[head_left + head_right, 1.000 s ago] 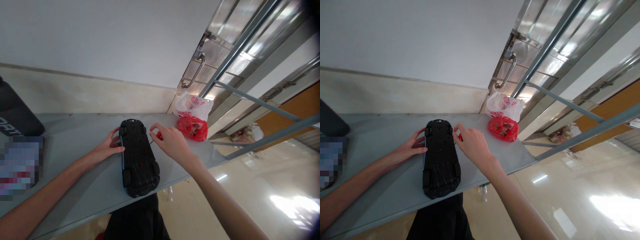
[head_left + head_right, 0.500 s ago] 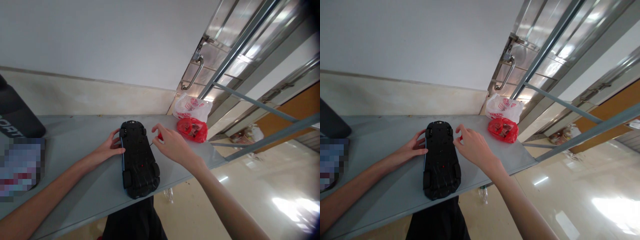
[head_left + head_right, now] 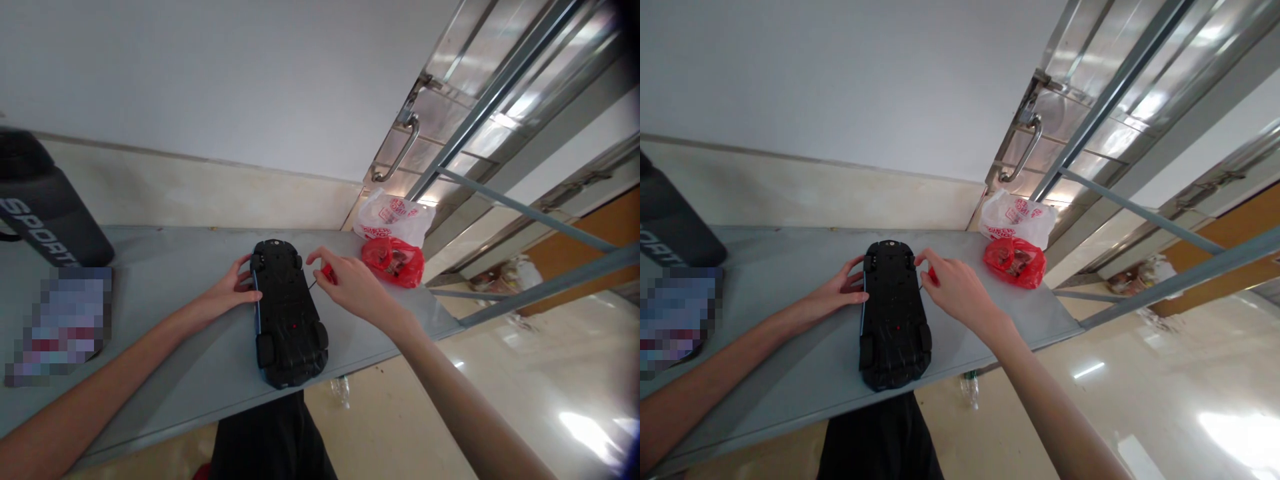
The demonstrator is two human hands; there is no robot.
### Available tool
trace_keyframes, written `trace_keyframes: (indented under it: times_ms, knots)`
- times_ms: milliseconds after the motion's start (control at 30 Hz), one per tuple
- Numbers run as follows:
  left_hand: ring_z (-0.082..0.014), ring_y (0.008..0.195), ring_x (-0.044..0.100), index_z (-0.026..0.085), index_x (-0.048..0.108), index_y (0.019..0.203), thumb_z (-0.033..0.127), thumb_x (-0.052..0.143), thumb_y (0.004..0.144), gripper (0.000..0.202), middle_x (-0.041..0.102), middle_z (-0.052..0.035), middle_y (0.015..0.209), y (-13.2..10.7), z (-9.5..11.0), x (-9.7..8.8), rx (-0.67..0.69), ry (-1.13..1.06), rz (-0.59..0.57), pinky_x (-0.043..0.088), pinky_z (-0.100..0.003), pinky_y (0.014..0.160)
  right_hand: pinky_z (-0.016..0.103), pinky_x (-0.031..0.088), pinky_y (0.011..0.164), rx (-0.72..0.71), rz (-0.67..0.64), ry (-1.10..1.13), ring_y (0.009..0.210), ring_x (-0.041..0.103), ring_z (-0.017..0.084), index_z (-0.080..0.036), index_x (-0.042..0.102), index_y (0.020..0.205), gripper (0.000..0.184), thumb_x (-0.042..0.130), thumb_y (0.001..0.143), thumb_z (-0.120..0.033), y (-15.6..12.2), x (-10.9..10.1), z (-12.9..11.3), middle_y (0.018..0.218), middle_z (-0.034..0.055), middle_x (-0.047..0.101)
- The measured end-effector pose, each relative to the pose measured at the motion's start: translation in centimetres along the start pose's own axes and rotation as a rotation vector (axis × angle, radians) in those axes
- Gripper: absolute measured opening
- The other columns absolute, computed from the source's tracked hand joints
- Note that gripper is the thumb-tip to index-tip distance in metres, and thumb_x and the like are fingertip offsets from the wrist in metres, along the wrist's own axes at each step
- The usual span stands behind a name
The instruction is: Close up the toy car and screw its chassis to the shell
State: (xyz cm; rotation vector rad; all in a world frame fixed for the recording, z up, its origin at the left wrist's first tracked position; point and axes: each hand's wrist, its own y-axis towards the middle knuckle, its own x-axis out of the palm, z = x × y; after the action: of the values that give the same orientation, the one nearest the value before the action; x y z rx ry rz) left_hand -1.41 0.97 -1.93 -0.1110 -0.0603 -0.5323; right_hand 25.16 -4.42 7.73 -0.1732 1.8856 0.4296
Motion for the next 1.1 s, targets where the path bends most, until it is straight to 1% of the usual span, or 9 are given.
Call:
trace_keyframes:
  times_ms: [133, 233, 367, 433, 600, 733, 833, 967, 1100]
  knots:
    - [-0.0323, 0.141, 0.048, 0.03, 0.018, 0.156, 0.032, 0.08, 0.074, 0.102, 0.05, -0.0152, 0.152, -0.3, 0.3, 0.2, -0.008, 0.003, 0.01, 0.03, -0.056, 0.119, 0.026, 0.036, 0.069, 0.046, 0.013, -0.048, 0.07, 0.064, 0.017, -0.027, 0.067, 0.112, 0.02, 0.052, 0.099, -0.032, 0.3, 0.2, 0.3, 0.073, -0.0015, 0.068]
    - [-0.0327, 0.139, 0.049, 0.029, 0.018, 0.155, 0.033, 0.081, 0.072, 0.104, 0.049, -0.0163, 0.152, -0.2, 0.1, 0.1, -0.016, -0.012, 0.014, 0.034, -0.055, 0.117, 0.027, 0.037, 0.069, 0.091, 0.011, -0.094, 0.072, 0.065, 0.019, -0.026, 0.066, 0.111, 0.023, 0.049, 0.101, -0.037, 0.1, 0.1, 0.3, 0.075, 0.0006, 0.069]
    - [-0.0318, 0.14, 0.048, 0.028, 0.016, 0.155, 0.032, 0.082, 0.072, 0.106, 0.047, -0.0169, 0.152, 0.0, 0.0, 0.0, -0.016, -0.041, 0.003, 0.035, -0.052, 0.116, 0.025, 0.039, 0.066, 0.025, -0.071, -0.012, 0.071, 0.064, 0.018, -0.023, 0.056, 0.122, 0.025, 0.049, 0.098, -0.029, -0.2, -0.4, 0.3, 0.078, 0.0006, 0.069]
    - [-0.031, 0.14, 0.048, 0.028, 0.016, 0.155, 0.03, 0.081, 0.072, 0.105, 0.047, -0.0164, 0.152, 0.0, 0.0, 0.0, -0.01, -0.044, -0.003, 0.034, -0.052, 0.117, 0.025, 0.04, 0.066, -0.016, -0.102, 0.031, 0.071, 0.063, 0.017, -0.022, 0.054, 0.122, 0.027, 0.051, 0.096, -0.025, -0.1, -0.7, 0.3, 0.079, 0.0001, 0.068]
    - [-0.0302, 0.139, 0.049, 0.029, 0.016, 0.155, 0.028, 0.079, 0.074, 0.102, 0.048, -0.0153, 0.152, -0.2, 0.2, 0.2, -0.011, -0.035, -0.007, 0.033, -0.052, 0.117, 0.025, 0.039, 0.066, -0.016, -0.121, -0.011, 0.069, 0.062, 0.016, -0.024, 0.06, 0.113, 0.02, 0.053, 0.095, -0.026, 0.7, -1.0, 0.3, 0.076, -0.0009, 0.066]
    - [-0.0305, 0.14, 0.048, 0.029, 0.016, 0.155, 0.029, 0.079, 0.073, 0.103, 0.048, -0.0158, 0.153, -0.2, 0.3, 0.2, -0.012, -0.019, -0.005, 0.031, -0.053, 0.118, 0.025, 0.039, 0.065, 0.028, -0.144, -0.029, 0.067, 0.062, 0.016, -0.025, 0.065, 0.107, 0.018, 0.052, 0.095, -0.027, 1.0, -1.0, 0.0, 0.07, -0.0008, 0.064]
    - [-0.0311, 0.139, 0.049, 0.029, 0.013, 0.156, 0.031, 0.078, 0.074, 0.104, 0.049, -0.0167, 0.152, -0.2, 0.2, 0.2, -0.008, -0.015, -0.007, 0.032, -0.054, 0.117, 0.025, 0.039, 0.065, 0.065, -0.12, -0.039, 0.065, 0.061, 0.016, -0.024, 0.064, 0.107, 0.019, 0.05, 0.094, -0.025, 1.0, -1.0, 0.0, 0.069, -0.0007, 0.064]
    - [-0.0321, 0.142, 0.045, 0.029, 0.017, 0.156, 0.032, 0.078, 0.075, 0.101, 0.047, -0.0169, 0.154, -0.2, -0.1, 0.1, 0.017, 0.002, -0.016, 0.033, -0.054, 0.117, 0.025, 0.041, 0.068, 0.014, -0.143, 0.032, 0.07, 0.062, 0.016, -0.023, 0.058, 0.115, 0.027, 0.055, 0.089, -0.022, 0.9, -0.8, 0.3, 0.078, -0.0008, 0.068]
    - [-0.031, 0.141, 0.047, 0.03, 0.019, 0.155, 0.032, 0.078, 0.076, 0.099, 0.051, -0.0151, 0.15, -0.2, -0.3, -0.1, 0.029, -0.008, -0.007, 0.032, -0.054, 0.118, 0.025, 0.04, 0.068, 0.042, -0.145, 0.082, 0.067, 0.061, 0.015, -0.022, 0.061, 0.106, 0.017, 0.053, 0.09, -0.022, 1.0, -0.6, 0.7, 0.073, -0.0017, 0.068]
